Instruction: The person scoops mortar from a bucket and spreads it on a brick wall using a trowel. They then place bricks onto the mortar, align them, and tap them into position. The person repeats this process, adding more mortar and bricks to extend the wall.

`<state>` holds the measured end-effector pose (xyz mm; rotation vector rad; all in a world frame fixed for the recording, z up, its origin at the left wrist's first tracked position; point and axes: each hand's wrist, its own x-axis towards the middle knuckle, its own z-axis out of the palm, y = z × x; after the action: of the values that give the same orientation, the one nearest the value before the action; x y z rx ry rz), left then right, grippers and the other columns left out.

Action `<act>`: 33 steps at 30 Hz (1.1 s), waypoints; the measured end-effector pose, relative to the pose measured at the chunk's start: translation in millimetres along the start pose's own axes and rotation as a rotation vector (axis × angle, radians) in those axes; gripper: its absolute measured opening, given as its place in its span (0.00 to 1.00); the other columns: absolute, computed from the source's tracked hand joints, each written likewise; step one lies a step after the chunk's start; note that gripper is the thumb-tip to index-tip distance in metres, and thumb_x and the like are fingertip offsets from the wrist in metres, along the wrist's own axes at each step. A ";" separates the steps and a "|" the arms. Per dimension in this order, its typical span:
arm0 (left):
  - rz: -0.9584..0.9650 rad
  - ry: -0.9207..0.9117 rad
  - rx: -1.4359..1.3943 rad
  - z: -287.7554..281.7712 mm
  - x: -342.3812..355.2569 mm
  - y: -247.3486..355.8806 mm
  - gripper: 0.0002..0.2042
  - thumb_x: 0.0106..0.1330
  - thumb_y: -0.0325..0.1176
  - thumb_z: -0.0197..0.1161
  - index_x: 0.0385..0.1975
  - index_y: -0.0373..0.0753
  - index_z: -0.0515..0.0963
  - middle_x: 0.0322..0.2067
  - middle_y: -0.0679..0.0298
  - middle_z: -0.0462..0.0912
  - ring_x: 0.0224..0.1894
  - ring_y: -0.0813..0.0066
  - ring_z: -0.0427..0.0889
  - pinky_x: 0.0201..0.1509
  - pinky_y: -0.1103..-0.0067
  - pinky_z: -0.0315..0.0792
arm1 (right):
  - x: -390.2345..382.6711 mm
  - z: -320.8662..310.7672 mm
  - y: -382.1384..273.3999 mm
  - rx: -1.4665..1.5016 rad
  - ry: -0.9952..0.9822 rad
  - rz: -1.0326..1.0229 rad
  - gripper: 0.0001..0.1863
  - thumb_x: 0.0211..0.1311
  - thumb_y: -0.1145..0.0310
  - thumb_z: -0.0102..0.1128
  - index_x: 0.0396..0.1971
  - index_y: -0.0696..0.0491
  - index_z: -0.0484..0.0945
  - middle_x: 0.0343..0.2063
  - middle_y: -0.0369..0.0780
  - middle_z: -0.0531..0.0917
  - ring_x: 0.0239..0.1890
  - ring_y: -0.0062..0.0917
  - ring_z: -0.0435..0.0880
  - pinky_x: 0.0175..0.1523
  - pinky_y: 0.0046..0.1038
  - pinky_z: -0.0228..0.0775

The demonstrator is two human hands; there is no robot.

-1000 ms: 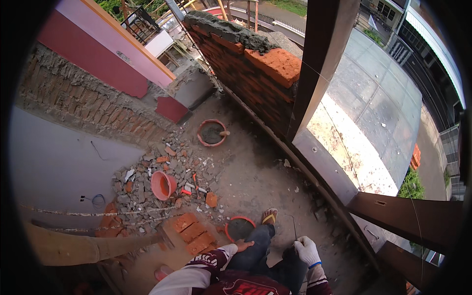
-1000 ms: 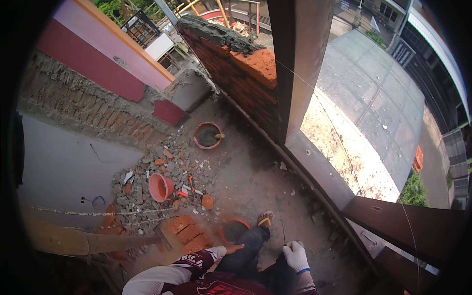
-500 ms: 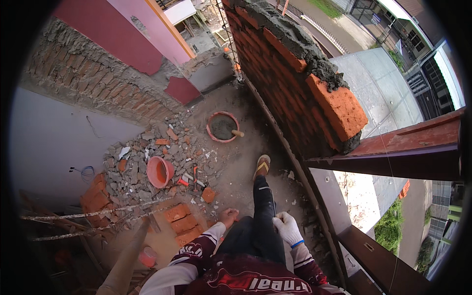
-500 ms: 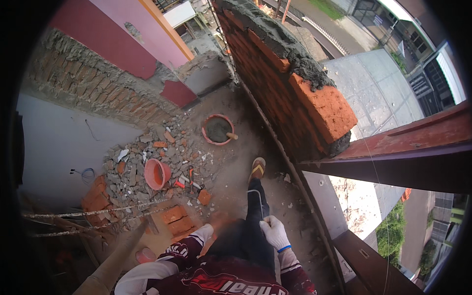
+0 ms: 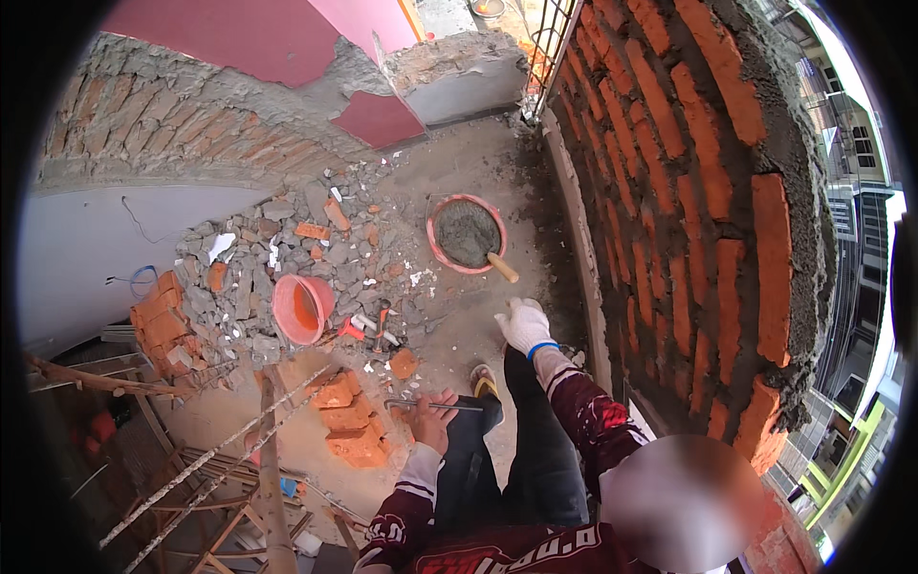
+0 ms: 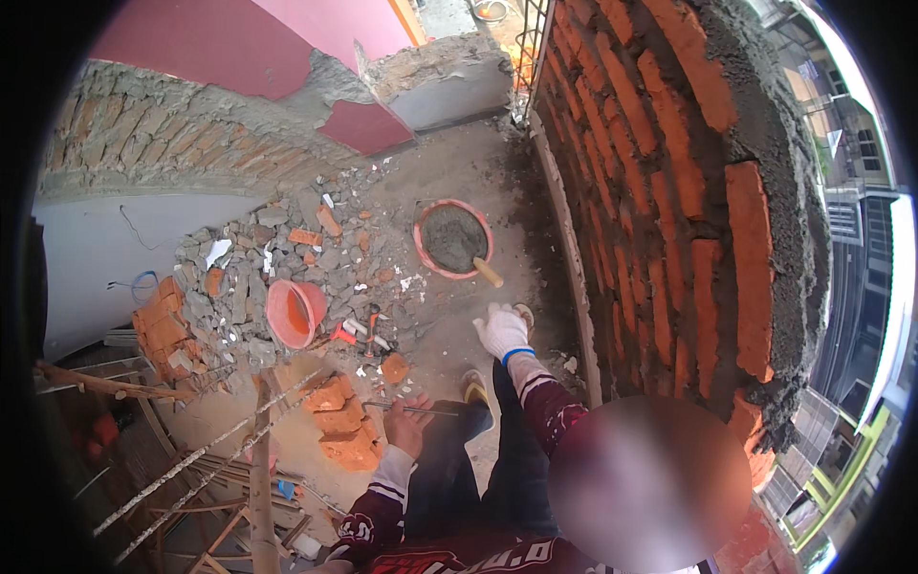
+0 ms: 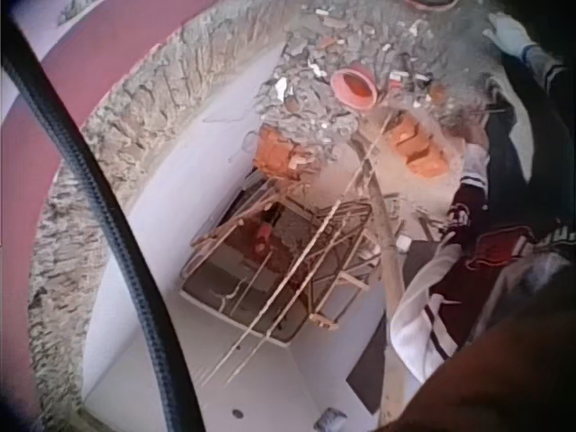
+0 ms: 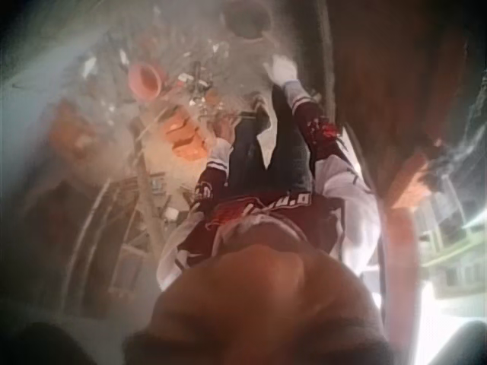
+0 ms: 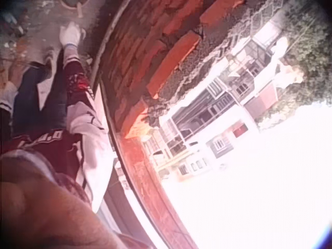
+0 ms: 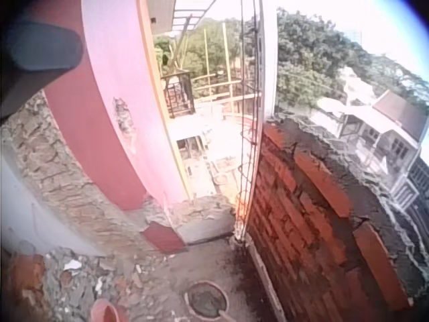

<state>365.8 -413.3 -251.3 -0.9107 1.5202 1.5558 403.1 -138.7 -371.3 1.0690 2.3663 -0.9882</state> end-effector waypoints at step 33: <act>-0.259 0.224 0.080 -73.1 107.0 56.4 0.24 0.82 0.52 0.46 0.39 0.36 0.79 0.49 0.48 0.86 0.51 0.54 0.87 0.56 0.58 0.80 | 231.9 80.8 4.4 0.067 -0.430 0.177 0.29 0.61 0.43 0.63 0.45 0.57 0.85 0.42 0.55 0.87 0.49 0.50 0.86 0.54 0.43 0.77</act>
<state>265.5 -482.0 -323.5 -1.2154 1.5355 1.2329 259.1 -77.3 -560.6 0.9564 1.8744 -1.1090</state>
